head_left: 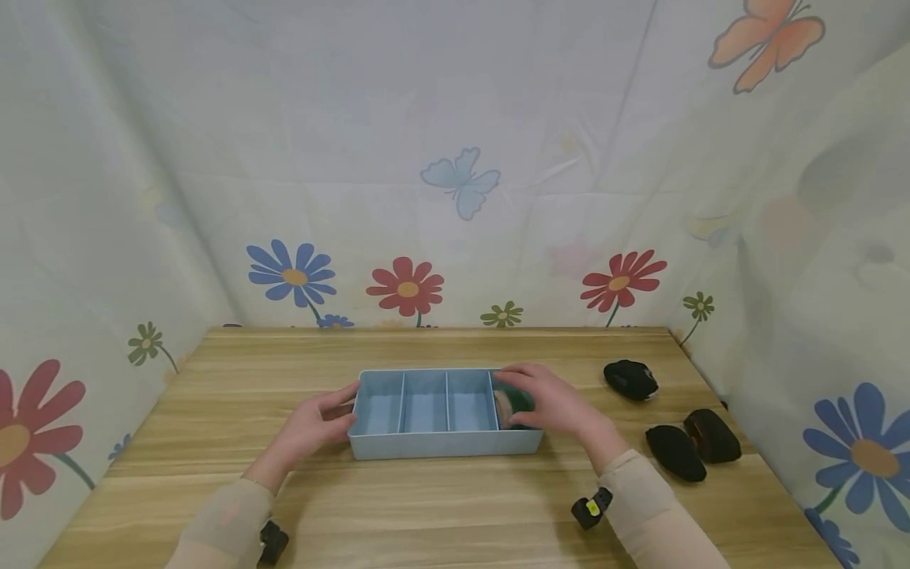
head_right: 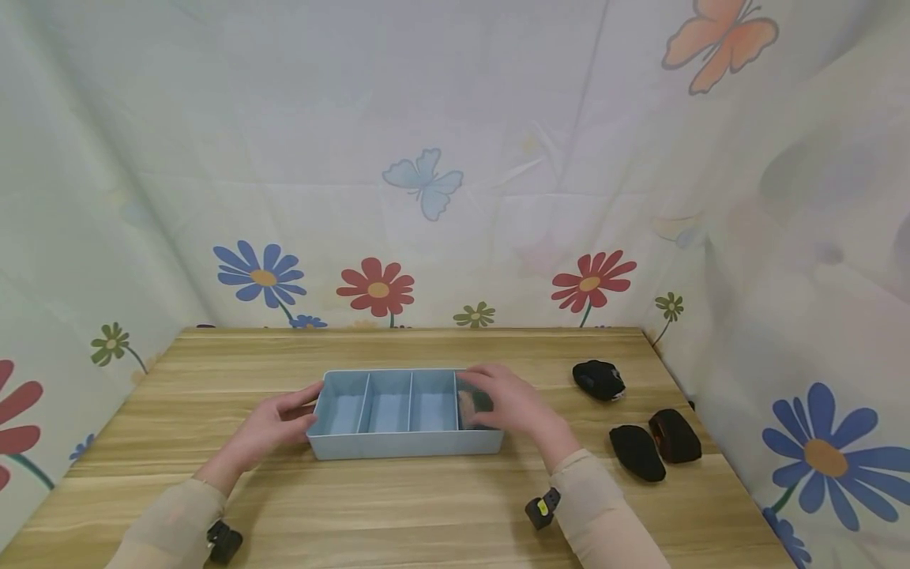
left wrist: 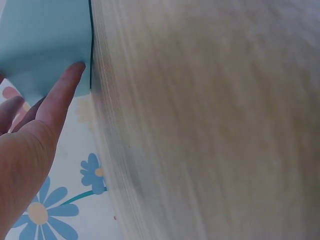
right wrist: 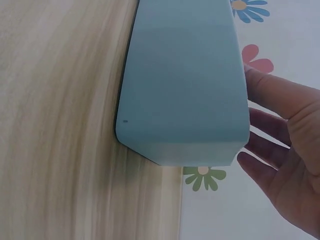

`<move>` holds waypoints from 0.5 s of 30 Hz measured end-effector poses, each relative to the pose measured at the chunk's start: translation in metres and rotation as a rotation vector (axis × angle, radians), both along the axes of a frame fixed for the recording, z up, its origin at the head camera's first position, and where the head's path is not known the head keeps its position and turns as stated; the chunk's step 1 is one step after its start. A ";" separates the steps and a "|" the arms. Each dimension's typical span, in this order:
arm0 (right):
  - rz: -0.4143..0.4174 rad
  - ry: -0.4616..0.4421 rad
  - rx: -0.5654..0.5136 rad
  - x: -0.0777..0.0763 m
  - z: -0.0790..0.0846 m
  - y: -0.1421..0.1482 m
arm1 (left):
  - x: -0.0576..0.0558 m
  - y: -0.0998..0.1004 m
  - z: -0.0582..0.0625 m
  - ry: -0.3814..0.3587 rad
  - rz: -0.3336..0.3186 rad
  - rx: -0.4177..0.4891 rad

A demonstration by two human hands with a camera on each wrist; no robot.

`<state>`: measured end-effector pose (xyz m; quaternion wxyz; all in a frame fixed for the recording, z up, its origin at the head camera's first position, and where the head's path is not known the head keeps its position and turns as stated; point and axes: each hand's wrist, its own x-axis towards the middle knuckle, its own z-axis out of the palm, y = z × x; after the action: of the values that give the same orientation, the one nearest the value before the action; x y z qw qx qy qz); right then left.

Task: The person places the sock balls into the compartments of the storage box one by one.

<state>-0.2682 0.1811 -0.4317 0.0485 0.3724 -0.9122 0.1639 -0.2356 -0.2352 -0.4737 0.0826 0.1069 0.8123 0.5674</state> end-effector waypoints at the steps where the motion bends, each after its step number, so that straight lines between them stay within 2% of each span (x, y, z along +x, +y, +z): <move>1: 0.001 -0.002 -0.009 0.001 0.001 0.000 | 0.000 0.000 0.000 0.001 0.000 -0.004; 15: -0.031 -0.078 -0.195 0.013 0.002 0.019 | -0.001 0.000 0.000 0.003 0.003 -0.001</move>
<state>-0.2551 0.2003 -0.4299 0.0518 0.3452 -0.8987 0.2656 -0.2366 -0.2351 -0.4739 0.0806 0.1066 0.8128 0.5670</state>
